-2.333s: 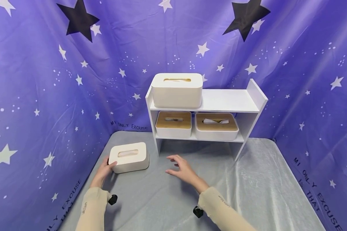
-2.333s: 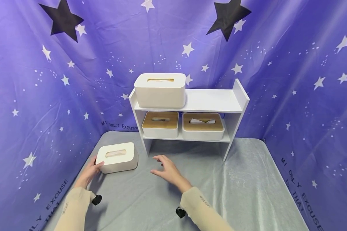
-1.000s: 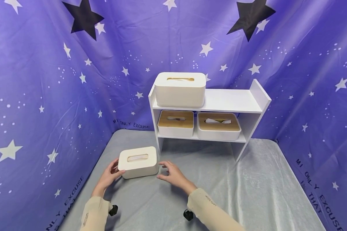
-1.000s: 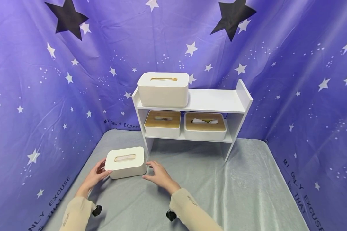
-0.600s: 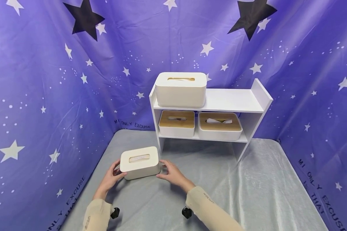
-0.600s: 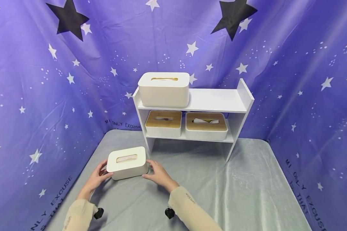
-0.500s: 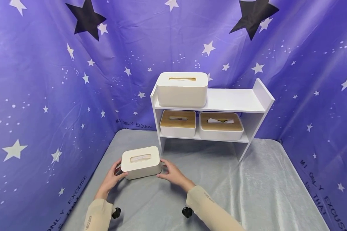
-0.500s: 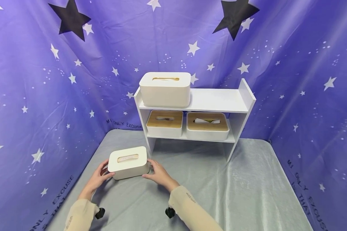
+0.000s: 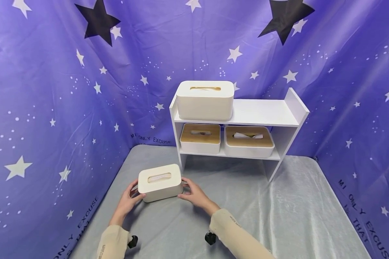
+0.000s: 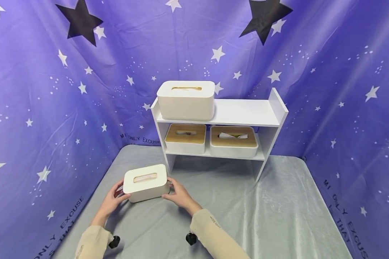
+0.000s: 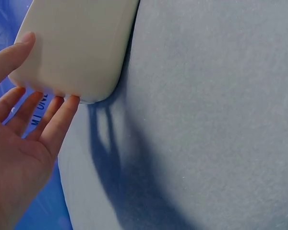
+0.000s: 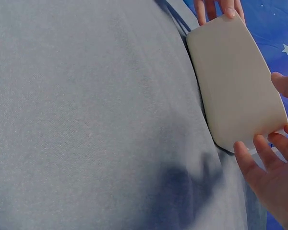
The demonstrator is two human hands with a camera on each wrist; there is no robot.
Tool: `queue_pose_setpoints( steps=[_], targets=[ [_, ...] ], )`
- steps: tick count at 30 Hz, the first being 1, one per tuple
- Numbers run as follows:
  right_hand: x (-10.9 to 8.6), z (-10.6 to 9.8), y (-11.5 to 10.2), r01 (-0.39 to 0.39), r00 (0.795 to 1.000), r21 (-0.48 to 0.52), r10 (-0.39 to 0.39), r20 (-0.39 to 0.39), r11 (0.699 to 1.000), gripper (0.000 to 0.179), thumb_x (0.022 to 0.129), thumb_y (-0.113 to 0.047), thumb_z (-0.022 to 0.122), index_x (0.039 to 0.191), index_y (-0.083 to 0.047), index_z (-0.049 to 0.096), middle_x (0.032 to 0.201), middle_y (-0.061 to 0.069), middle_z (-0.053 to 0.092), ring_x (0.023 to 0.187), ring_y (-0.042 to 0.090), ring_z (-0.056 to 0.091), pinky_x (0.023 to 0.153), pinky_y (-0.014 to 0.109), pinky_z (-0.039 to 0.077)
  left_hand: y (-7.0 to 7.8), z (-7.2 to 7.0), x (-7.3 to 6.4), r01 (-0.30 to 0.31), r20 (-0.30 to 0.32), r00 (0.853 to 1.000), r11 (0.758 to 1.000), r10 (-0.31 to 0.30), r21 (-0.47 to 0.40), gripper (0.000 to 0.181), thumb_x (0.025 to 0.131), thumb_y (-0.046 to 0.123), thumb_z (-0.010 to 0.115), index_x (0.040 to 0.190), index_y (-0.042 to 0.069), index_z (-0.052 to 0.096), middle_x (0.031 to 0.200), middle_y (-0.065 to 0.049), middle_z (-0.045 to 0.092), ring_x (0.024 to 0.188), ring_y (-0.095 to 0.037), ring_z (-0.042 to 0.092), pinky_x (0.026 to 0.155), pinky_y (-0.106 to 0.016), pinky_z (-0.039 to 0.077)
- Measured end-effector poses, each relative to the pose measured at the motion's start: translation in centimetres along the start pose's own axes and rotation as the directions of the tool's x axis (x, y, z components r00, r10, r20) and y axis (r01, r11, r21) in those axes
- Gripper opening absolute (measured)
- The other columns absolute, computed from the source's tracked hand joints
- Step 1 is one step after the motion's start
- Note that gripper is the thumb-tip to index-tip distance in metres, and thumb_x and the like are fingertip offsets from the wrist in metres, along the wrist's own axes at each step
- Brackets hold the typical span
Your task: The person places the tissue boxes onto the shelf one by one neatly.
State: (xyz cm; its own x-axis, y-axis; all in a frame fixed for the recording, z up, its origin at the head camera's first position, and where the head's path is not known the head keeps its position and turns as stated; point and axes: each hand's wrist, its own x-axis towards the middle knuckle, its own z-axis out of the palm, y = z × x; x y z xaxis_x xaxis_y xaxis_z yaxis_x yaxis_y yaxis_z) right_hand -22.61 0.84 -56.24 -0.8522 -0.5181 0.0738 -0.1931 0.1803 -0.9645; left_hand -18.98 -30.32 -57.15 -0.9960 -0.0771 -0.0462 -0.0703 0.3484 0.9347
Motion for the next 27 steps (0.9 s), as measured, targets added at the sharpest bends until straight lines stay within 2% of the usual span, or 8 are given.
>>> queue_pose_setpoints(
  steps=[4,6,9,11,14,17,25,27],
  targets=[
    [-0.2,-0.2,-0.2,-0.001,1.000,-0.001,0.001,-0.015,1.000,0.068,0.092,-0.007,0.069,0.149,0.004,0.034,0.153,0.028,0.037,0.137,0.048,0.044,0.108,0.058,0.048,0.2,0.3,-0.1,0.011,-0.001,1.000,1.000,-0.011,0.006,0.082,0.088,0.010,0.075,0.155,0.004,0.029,0.161,-0.022,0.029,0.141,-0.046,0.040,0.090,-0.009,0.046],
    [-0.3,-0.3,-0.2,-0.005,1.000,0.010,0.005,-0.024,1.000,0.067,0.093,-0.008,0.069,0.149,0.005,0.035,0.153,0.028,0.037,0.137,0.049,0.043,0.109,0.059,0.046,0.3,0.5,-0.2,0.020,-0.004,1.000,1.000,-0.020,0.003,0.082,0.088,0.010,0.075,0.155,0.005,0.029,0.161,-0.021,0.029,0.141,-0.044,0.040,0.094,-0.014,0.048],
    [-0.5,-0.3,-0.3,-0.007,0.999,0.032,0.008,-0.039,0.999,0.064,0.093,-0.007,0.068,0.147,0.006,0.036,0.152,0.028,0.038,0.139,0.049,0.041,0.112,0.059,0.043,0.5,0.8,-0.5,0.025,-0.017,1.000,1.000,-0.025,0.004,0.082,0.087,0.011,0.076,0.155,0.005,0.030,0.160,-0.021,0.031,0.140,-0.043,0.041,0.104,-0.031,0.051],
    [-0.6,-0.4,-0.3,0.007,0.999,0.045,-0.004,-0.052,0.999,0.061,0.093,-0.004,0.067,0.145,0.007,0.036,0.151,0.030,0.039,0.138,0.049,0.041,0.113,0.060,0.042,0.6,1.1,-0.7,0.029,-0.024,0.999,1.000,-0.029,0.001,0.082,0.087,0.010,0.076,0.155,0.005,0.030,0.160,-0.021,0.031,0.140,-0.043,0.042,0.110,-0.044,0.049],
    [-0.7,-0.4,-0.2,0.031,0.996,0.050,-0.027,-0.081,0.998,0.058,0.093,-0.002,0.067,0.142,0.009,0.038,0.147,0.032,0.041,0.137,0.050,0.043,0.114,0.058,0.041,0.9,1.4,-0.8,0.033,-0.026,0.999,0.999,-0.033,-0.002,0.083,0.087,0.010,0.076,0.155,0.005,0.030,0.160,-0.022,0.031,0.140,-0.044,0.041,0.112,-0.054,0.045],
    [-0.7,-0.4,0.0,0.051,0.991,0.057,-0.044,-0.127,0.997,0.055,0.091,0.000,0.068,0.138,0.009,0.040,0.143,0.031,0.044,0.135,0.049,0.046,0.115,0.055,0.041,1.3,1.6,-0.8,0.033,-0.014,0.999,0.999,-0.033,-0.003,0.083,0.087,0.012,0.077,0.155,0.005,0.029,0.160,-0.022,0.030,0.140,-0.045,0.041,0.111,-0.054,0.046],
    [-0.9,-0.7,0.2,0.081,0.970,0.060,-0.065,-0.235,0.995,0.049,0.089,0.001,0.070,0.130,0.007,0.046,0.136,0.028,0.048,0.127,0.047,0.051,0.112,0.053,0.046,1.8,2.4,-0.7,-0.001,-0.012,1.000,1.000,0.001,0.006,0.081,0.086,0.011,0.078,0.153,0.004,0.033,0.159,-0.022,0.034,0.137,-0.044,0.046,0.101,-0.034,0.053],
    [-1.1,-0.8,0.2,0.074,0.967,0.051,-0.059,-0.249,0.996,0.048,0.089,-0.001,0.071,0.130,0.007,0.046,0.136,0.028,0.048,0.127,0.047,0.051,0.111,0.054,0.046,1.9,2.7,-0.8,-0.020,-0.018,1.000,1.000,0.020,0.006,0.081,0.085,0.010,0.078,0.153,0.003,0.034,0.158,-0.023,0.035,0.135,-0.046,0.047,0.099,-0.033,0.054]
  ],
)
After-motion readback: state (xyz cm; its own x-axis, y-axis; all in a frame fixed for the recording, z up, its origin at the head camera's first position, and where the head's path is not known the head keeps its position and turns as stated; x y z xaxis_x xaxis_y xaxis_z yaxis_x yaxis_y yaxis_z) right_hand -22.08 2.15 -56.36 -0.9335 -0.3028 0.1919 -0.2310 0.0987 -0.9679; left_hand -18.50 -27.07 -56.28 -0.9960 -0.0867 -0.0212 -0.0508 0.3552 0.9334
